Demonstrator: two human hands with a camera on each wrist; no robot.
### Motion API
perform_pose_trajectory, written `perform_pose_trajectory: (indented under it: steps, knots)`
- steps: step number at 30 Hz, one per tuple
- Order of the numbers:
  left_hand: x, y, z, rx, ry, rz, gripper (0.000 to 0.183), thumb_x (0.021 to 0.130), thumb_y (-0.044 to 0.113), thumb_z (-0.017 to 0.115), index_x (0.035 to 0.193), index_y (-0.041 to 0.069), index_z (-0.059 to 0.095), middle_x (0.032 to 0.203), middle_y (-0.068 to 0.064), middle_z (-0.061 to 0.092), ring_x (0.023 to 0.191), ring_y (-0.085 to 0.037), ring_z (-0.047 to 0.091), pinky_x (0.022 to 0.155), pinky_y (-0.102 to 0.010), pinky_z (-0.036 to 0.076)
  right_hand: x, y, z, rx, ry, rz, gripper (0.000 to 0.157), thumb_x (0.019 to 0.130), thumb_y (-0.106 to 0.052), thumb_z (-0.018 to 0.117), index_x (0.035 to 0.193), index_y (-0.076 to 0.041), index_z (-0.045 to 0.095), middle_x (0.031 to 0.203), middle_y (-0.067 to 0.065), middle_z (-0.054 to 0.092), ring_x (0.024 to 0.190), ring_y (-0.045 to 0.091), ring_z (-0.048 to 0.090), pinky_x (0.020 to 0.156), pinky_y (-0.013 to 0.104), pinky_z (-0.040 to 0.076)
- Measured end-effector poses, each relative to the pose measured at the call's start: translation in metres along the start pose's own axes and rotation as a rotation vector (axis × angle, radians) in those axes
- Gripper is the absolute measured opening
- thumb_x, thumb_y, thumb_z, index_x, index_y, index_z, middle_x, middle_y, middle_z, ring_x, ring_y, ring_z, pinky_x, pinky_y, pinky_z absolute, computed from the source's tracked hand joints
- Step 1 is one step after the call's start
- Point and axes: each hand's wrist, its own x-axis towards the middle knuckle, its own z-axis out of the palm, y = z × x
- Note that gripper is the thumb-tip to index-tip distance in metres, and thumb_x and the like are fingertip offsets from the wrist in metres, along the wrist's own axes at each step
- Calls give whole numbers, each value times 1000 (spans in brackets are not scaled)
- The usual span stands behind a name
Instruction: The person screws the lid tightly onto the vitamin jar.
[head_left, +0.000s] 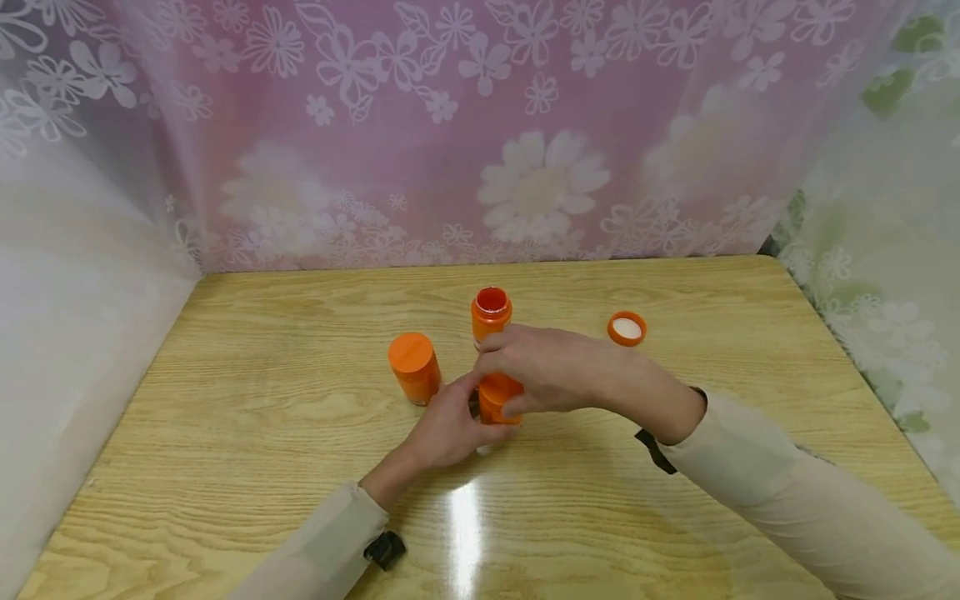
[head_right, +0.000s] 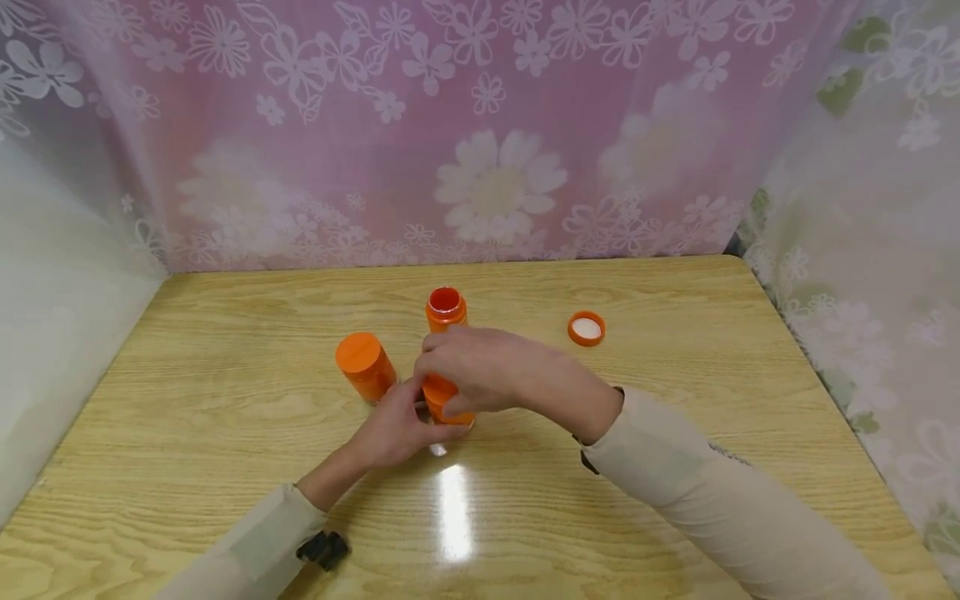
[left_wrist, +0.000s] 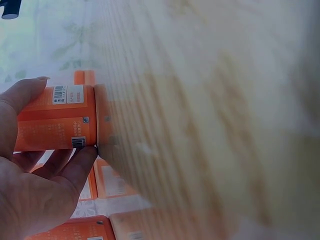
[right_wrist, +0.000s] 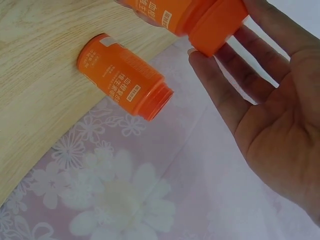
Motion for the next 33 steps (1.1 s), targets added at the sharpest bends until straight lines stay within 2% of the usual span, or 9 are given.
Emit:
perform_pose_trajectory:
  steps: [6,10,14,18,26,33]
  knots:
    - [0,0,0,-3,1,5,58,81,26,78,131,17,49,114,8,60,96,-8,58,84,-28,49,1,-4,-2,2,-28,53,33,79,-18,76,112,-19,69,91,-6,49,81,14,47,71,25,44]
    - [0,0,1,-1,1,8,58,81,27,78,131,16,50,115,6,59,96,-8,58,84,-28,49,-1,-3,-1,-18,-17,12,35,79,-15,76,113,-21,69,91,-6,49,81,14,47,70,25,43]
    - [0,-1,0,-1,-1,15,57,81,28,78,130,16,51,117,6,58,97,-9,57,85,-28,49,-2,-2,0,-51,3,-33,40,79,-14,79,116,-23,68,96,-5,53,87,14,49,75,26,46]
    - [0,0,0,-6,-1,13,55,81,26,78,129,17,52,115,7,59,96,-9,57,85,-28,49,-2,-3,-1,-79,-4,-29,43,79,-15,79,118,-27,67,100,-7,54,93,14,49,77,27,47]
    - [0,1,0,6,9,3,55,81,27,78,128,17,52,114,7,59,95,-9,57,84,-28,49,2,-7,-2,-90,-39,15,38,80,-17,78,116,-25,68,98,-6,54,90,15,47,77,27,45]
    - [-1,2,0,4,9,1,60,81,28,78,132,15,49,116,7,58,98,-7,57,87,-29,47,3,-7,0,-59,-38,98,31,81,-22,76,111,-22,70,93,-6,51,83,14,48,72,27,45]
